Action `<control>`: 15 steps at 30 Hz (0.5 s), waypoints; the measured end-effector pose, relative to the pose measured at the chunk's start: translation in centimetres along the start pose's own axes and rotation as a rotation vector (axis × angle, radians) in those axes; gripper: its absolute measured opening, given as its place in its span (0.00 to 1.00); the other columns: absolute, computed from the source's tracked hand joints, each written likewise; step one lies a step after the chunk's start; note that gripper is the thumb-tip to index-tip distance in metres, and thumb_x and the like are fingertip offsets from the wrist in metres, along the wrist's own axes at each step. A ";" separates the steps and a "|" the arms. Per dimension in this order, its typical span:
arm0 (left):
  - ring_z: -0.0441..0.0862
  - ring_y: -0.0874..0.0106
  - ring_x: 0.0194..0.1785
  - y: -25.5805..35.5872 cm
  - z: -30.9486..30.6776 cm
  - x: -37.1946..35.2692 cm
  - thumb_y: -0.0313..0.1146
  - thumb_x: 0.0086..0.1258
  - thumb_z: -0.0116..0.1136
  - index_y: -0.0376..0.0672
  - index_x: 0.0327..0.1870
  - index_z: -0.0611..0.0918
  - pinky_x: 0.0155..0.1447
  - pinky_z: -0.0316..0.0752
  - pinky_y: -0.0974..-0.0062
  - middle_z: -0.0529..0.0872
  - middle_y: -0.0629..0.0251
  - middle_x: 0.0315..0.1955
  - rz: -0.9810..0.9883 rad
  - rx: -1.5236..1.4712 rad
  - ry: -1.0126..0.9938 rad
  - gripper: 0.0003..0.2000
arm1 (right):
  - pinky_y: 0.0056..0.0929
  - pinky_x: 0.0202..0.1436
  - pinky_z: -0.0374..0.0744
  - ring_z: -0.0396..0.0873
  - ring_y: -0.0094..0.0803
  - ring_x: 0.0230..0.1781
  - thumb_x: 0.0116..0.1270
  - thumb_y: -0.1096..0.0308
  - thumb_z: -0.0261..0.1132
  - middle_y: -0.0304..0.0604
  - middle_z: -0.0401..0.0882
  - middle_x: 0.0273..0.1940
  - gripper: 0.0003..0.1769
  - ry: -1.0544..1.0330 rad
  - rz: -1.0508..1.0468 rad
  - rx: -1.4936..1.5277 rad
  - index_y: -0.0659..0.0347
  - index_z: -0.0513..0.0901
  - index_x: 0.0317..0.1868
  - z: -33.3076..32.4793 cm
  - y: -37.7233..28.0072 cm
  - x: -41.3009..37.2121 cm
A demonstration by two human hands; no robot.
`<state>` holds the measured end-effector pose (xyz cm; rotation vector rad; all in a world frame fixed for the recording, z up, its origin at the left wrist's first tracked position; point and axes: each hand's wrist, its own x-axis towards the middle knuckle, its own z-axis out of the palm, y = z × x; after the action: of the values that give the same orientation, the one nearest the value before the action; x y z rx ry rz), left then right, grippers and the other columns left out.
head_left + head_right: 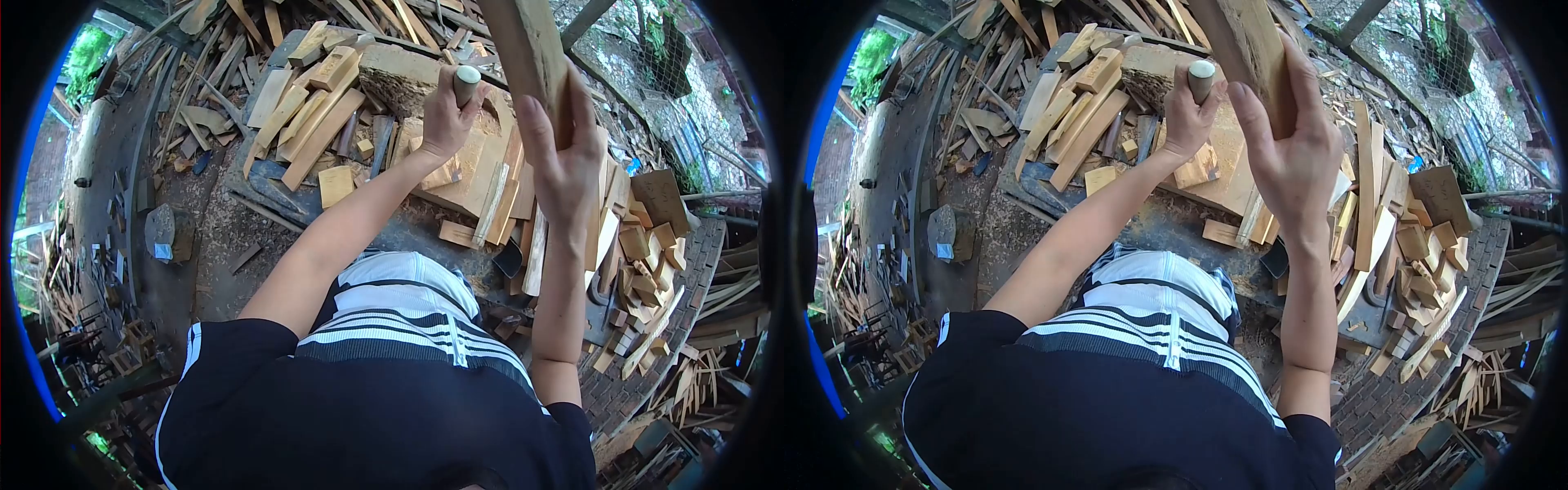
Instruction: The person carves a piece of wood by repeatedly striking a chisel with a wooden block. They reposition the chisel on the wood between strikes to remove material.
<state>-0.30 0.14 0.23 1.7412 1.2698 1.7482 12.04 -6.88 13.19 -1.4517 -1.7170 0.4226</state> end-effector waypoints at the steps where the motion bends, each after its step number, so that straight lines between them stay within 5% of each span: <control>1: 0.82 0.45 0.34 0.0 0.1 0.0 0.35 0.67 0.65 0.41 0.49 0.68 0.35 0.74 0.55 0.82 0.51 0.30 0.025 -0.011 0.007 0.19 | 0.38 0.35 0.86 0.88 0.39 0.31 0.66 0.40 0.63 0.53 0.88 0.38 0.36 0.072 -0.026 0.026 0.49 0.73 0.69 0.3 0.3 0.0; 3: 0.82 0.45 0.33 0.0 0.0 -0.1 0.36 0.68 0.65 0.42 0.48 0.68 0.35 0.74 0.56 0.82 0.51 0.29 0.013 -0.056 0.002 0.18 | 0.39 0.38 0.86 0.88 0.42 0.36 0.66 0.41 0.63 0.53 0.88 0.38 0.37 -0.179 -0.002 -0.271 0.56 0.73 0.67 0.0 0.3 0.4; 6: 0.82 0.45 0.33 0.1 0.3 0.1 0.35 0.67 0.65 0.41 0.48 0.67 0.34 0.74 0.56 0.81 0.51 0.29 -0.006 -0.052 -0.011 0.18 | 0.39 0.37 0.85 0.89 0.42 0.36 0.66 0.40 0.63 0.53 0.88 0.37 0.37 -0.215 0.001 -0.359 0.56 0.73 0.67 -1.0 -1.1 0.8; 9: 0.82 0.45 0.34 -0.1 -0.4 -0.5 0.29 0.65 0.65 0.40 0.48 0.67 0.35 0.75 0.57 0.82 0.49 0.30 -0.022 0.000 -0.037 0.18 | 0.39 0.35 0.84 0.88 0.40 0.31 0.66 0.40 0.62 0.52 0.87 0.36 0.36 0.231 -0.114 0.131 0.50 0.73 0.68 0.8 -0.7 0.1; 11: 0.82 0.45 0.35 -0.2 -0.2 -0.4 0.26 0.64 0.64 0.39 0.48 0.67 0.35 0.75 0.58 0.82 0.48 0.30 -0.015 -0.100 -0.014 0.18 | 0.39 0.36 0.85 0.88 0.40 0.31 0.66 0.40 0.62 0.51 0.88 0.37 0.36 -0.207 0.102 -0.253 0.51 0.72 0.69 0.6 -0.1 -0.5; 15: 0.84 0.51 0.33 -1.1 -0.6 0.0 0.28 0.65 0.64 0.39 0.48 0.68 0.35 0.75 0.61 0.81 0.51 0.30 -0.048 -0.086 0.007 0.17 | 0.36 0.39 0.83 0.88 0.41 0.34 0.66 0.43 0.63 0.54 0.87 0.39 0.36 -0.104 0.028 -0.106 0.53 0.71 0.69 0.9 0.7 -1.3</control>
<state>-1.21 0.53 -0.58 1.6448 1.2110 1.7562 11.76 -7.68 11.63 -1.5547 -1.8273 0.4346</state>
